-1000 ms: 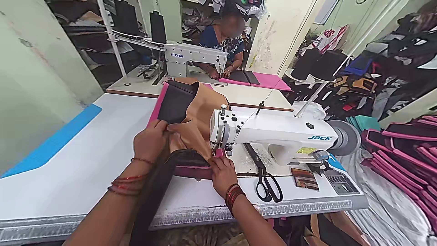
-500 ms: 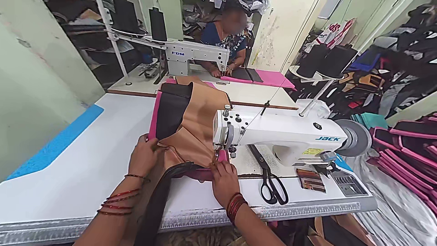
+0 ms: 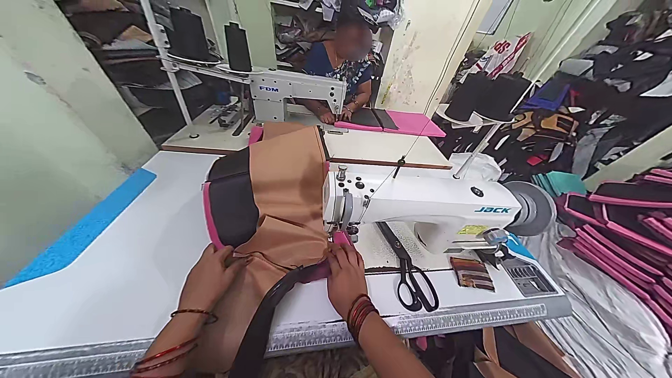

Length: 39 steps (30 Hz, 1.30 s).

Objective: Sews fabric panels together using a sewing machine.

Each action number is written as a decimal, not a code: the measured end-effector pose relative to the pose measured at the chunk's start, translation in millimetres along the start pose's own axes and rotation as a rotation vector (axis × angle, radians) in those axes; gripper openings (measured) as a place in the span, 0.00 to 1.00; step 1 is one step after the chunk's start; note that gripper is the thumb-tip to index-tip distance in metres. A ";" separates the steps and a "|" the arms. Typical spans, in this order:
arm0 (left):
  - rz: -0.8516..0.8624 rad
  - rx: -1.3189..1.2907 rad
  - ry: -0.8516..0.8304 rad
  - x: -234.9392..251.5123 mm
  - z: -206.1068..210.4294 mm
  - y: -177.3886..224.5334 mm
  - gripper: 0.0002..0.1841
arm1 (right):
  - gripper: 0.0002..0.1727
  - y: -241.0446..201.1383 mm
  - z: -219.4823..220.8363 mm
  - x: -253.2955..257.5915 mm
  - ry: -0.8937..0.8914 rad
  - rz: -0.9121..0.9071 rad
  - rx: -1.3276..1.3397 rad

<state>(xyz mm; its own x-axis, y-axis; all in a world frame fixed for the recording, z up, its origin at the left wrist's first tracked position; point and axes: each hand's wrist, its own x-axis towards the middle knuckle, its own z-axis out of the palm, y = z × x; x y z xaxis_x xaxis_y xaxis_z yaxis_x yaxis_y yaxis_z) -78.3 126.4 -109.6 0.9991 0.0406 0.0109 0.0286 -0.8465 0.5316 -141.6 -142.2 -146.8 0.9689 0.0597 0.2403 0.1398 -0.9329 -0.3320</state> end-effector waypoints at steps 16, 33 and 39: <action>-0.156 0.072 -0.029 -58.1 12.9 22.8 0.23 | 0.30 1.1 -8.4 11.4 -0.194 0.221 0.030; 0.620 0.280 0.695 -21.2 -13.1 54.2 0.13 | 0.28 11.5 2.5 -2.0 0.095 0.073 0.194; 1.046 0.335 0.329 118.7 -35.8 38.1 0.12 | 0.37 14.2 -0.2 3.5 0.024 -0.048 0.252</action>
<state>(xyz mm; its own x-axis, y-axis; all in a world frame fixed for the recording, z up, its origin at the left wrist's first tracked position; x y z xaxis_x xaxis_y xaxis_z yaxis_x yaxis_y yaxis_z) 40.3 117.9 -57.7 0.4833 -0.6712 0.5621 -0.7552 -0.6444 -0.1201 -136.3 -155.3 -150.5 0.9551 0.0904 0.2823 0.2351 -0.8111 -0.5356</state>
